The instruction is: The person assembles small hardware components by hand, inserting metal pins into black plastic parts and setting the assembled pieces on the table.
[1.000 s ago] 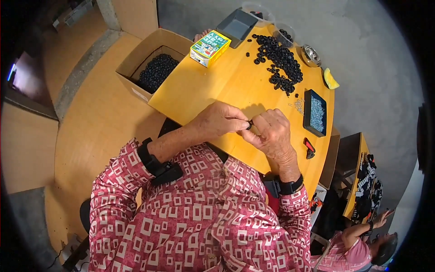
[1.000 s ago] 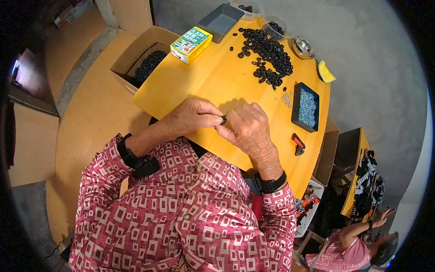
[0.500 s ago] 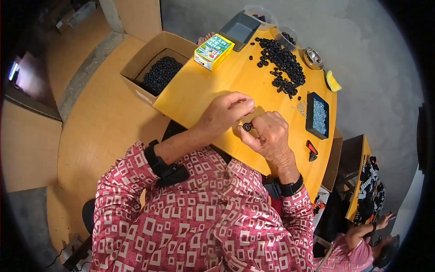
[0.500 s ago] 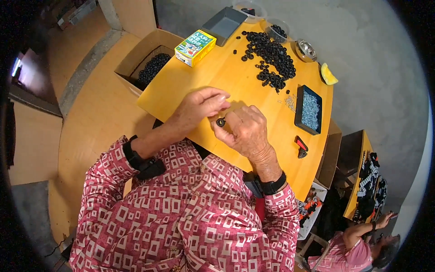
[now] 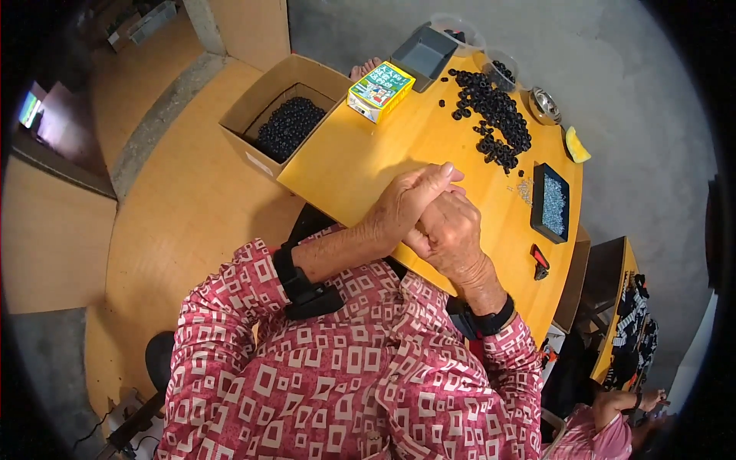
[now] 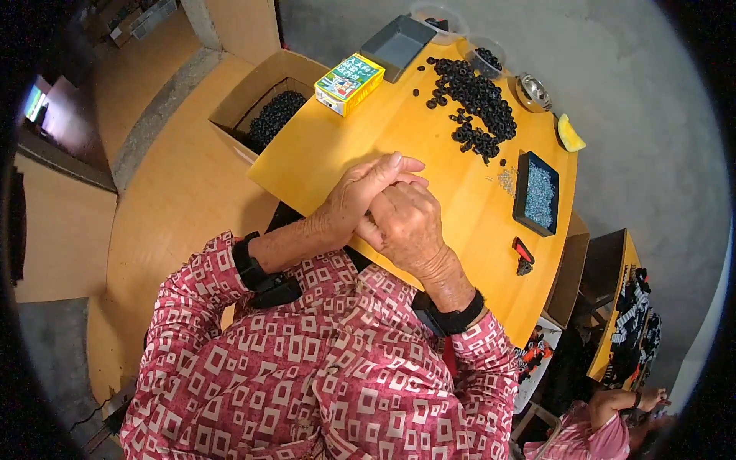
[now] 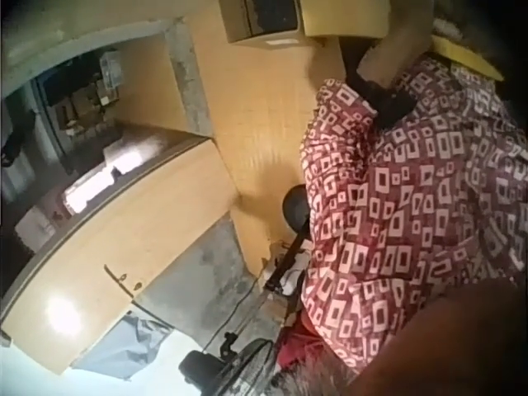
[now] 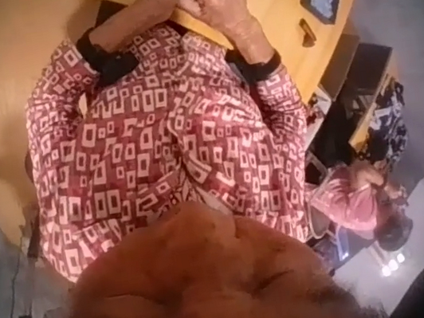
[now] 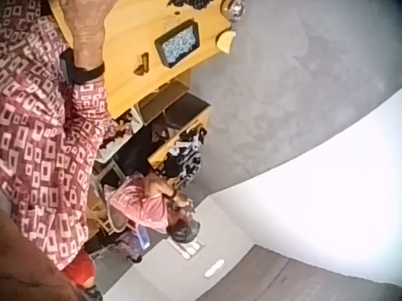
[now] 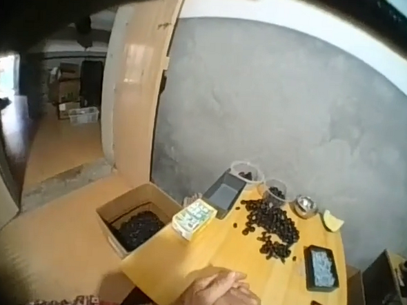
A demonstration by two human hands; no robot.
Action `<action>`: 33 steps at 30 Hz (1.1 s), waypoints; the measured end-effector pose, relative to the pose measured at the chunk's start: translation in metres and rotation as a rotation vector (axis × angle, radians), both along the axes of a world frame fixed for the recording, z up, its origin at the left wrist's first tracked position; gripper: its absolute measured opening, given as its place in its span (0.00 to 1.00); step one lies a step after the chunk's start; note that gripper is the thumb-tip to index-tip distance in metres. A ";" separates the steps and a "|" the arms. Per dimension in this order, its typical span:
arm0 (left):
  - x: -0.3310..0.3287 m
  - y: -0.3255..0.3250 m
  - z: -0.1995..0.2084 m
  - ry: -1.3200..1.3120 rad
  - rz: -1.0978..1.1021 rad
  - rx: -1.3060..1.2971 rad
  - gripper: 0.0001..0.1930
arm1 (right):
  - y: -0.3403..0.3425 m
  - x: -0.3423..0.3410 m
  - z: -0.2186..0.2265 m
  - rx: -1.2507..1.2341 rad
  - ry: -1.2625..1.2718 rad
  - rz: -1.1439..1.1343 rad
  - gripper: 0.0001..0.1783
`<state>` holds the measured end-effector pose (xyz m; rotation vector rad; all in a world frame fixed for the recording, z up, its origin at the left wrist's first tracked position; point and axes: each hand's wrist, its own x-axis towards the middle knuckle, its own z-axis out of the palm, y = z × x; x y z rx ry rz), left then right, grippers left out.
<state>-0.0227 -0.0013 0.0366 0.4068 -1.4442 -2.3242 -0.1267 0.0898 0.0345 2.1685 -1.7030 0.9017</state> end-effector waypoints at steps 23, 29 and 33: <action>0.014 -0.012 -0.016 -0.060 -0.002 -0.021 0.22 | 0.038 -0.046 0.038 -0.332 0.028 -0.300 0.16; 0.015 -0.013 -0.020 -0.087 -0.011 -0.045 0.21 | 0.043 -0.050 0.035 -0.321 0.049 -0.350 0.18; 0.013 -0.011 -0.016 -0.092 -0.017 -0.073 0.20 | 0.042 -0.050 0.033 -0.343 0.078 -0.329 0.17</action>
